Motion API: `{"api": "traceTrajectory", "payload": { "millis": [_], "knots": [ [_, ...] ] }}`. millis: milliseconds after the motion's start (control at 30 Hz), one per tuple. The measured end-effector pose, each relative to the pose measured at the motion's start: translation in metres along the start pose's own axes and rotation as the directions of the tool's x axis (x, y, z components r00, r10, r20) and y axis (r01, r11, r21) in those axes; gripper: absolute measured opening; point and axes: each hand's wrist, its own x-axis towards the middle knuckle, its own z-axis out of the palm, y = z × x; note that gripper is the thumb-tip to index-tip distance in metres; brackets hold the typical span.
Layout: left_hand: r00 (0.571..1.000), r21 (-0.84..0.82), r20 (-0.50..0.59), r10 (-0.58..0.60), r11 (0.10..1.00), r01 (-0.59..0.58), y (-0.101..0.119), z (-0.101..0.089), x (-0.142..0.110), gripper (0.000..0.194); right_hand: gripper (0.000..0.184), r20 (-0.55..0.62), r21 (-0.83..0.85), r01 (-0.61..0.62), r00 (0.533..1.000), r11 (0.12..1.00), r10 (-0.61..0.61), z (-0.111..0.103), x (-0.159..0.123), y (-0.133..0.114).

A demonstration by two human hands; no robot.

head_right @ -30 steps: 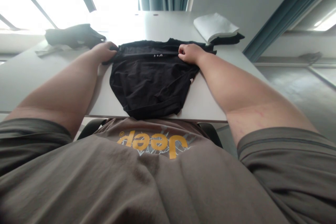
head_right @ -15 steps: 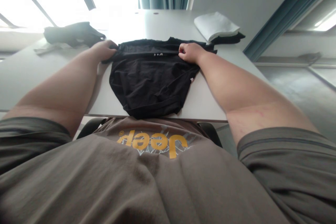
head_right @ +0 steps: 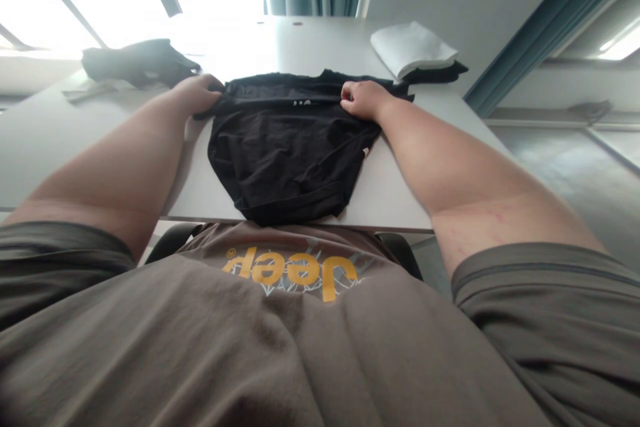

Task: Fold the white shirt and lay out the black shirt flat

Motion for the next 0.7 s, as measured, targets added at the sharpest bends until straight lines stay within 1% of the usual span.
{"api": "traceTrajectory", "payload": {
  "millis": [200, 500, 700],
  "knots": [
    [1.000, -0.007, -0.008, -0.001, 1.000, 0.001, 0.0009, 0.0004, -0.0002, 0.057, 0.042, 0.017, 0.026, -0.017, 1.000, 1.000, 0.016, -0.0031, -0.0036, -0.0056],
    [1.000, 0.006, -0.008, 0.002, 1.000, -0.002, -0.0033, 0.0028, 0.0037, 0.056, 0.035, -0.003, 0.020, -0.034, 0.999, 0.999, 0.034, -0.0018, -0.0025, -0.0045],
    [1.000, -0.015, -0.010, -0.007, 1.000, 0.007, -0.0024, 0.0024, 0.0028, 0.058, 0.039, 0.004, 0.020, -0.029, 1.000, 0.999, 0.029, -0.0052, -0.0061, -0.0092]
  ]
}}
